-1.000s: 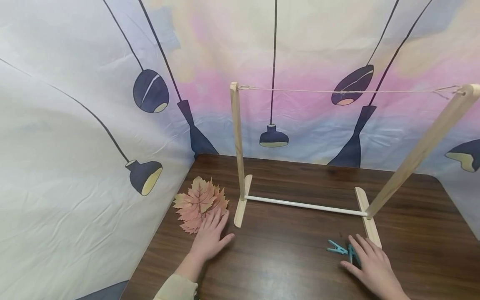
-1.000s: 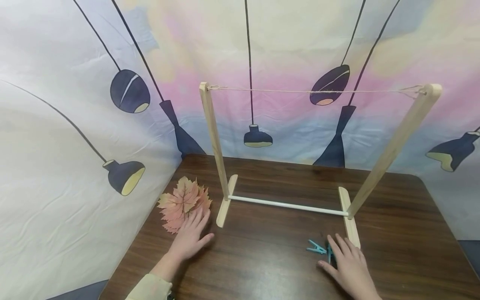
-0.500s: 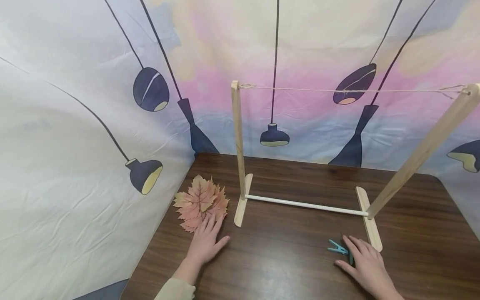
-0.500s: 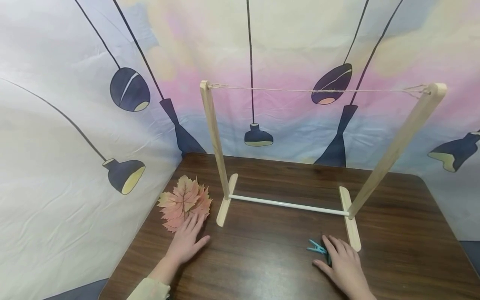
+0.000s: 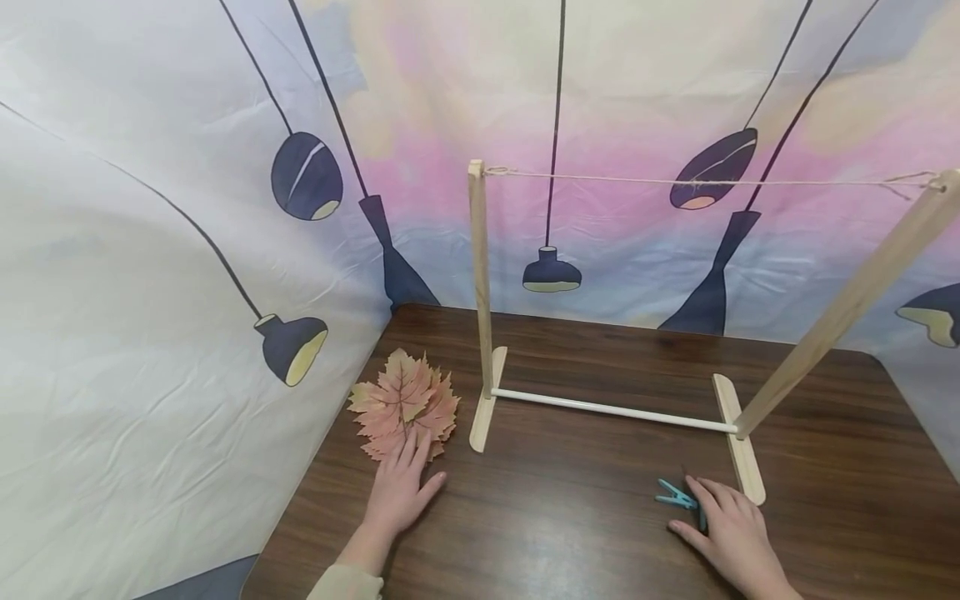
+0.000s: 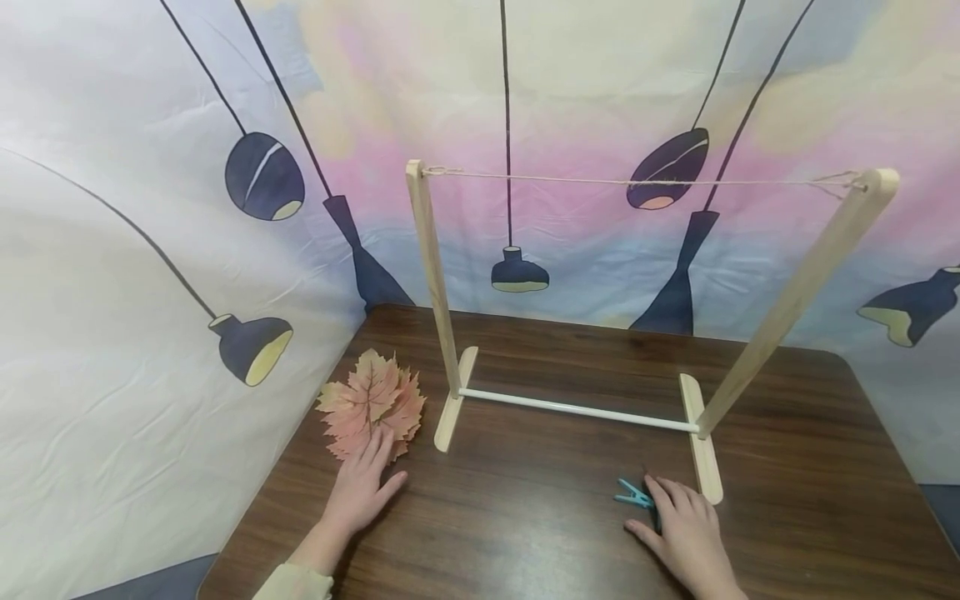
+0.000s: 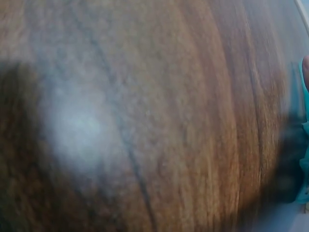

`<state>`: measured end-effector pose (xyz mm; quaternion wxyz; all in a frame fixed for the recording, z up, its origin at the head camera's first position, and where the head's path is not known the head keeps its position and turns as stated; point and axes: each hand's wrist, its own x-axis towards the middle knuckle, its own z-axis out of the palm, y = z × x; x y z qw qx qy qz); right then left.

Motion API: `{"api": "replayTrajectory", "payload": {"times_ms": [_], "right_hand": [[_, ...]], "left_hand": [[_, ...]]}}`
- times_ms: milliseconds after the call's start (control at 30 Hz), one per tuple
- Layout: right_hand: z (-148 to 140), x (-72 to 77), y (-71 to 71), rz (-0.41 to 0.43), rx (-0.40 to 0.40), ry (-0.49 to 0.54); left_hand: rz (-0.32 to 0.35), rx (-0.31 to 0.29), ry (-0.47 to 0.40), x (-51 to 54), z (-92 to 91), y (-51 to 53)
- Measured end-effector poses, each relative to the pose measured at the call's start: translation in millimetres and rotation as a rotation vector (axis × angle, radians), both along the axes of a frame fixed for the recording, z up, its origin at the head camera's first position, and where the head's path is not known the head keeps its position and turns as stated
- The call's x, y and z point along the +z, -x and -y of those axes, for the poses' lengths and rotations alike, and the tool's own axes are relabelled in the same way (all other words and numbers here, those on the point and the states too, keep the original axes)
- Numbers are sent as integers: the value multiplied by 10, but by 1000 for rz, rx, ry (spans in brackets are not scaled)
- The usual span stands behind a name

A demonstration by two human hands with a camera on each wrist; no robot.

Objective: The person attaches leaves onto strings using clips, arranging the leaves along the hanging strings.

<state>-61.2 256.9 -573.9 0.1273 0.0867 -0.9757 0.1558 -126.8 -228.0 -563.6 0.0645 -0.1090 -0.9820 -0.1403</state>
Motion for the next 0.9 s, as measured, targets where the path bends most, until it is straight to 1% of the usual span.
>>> {"api": "replayTrajectory", "payload": {"times_ms": [167, 333, 467, 600, 733, 900], "right_hand": [[28, -40, -6, 0, -7, 5], [58, -64, -8, -8, -13, 17], [72, -65, -7, -14, -16, 22], [77, -60, -6, -4, -19, 26], [75, -62, 5, -3, -18, 27], [74, -59, 24, -12, -13, 26]], "left_hand": [[-18, 21, -5, -40, 48, -10], [-50, 54, -16, -52, 88, -14], [-49, 83, -21, -52, 113, -20], [-54, 107, -25, -70, 143, -23], [-63, 135, -43, -72, 160, -25], [-57, 174, -73, -76, 155, -17]]}}
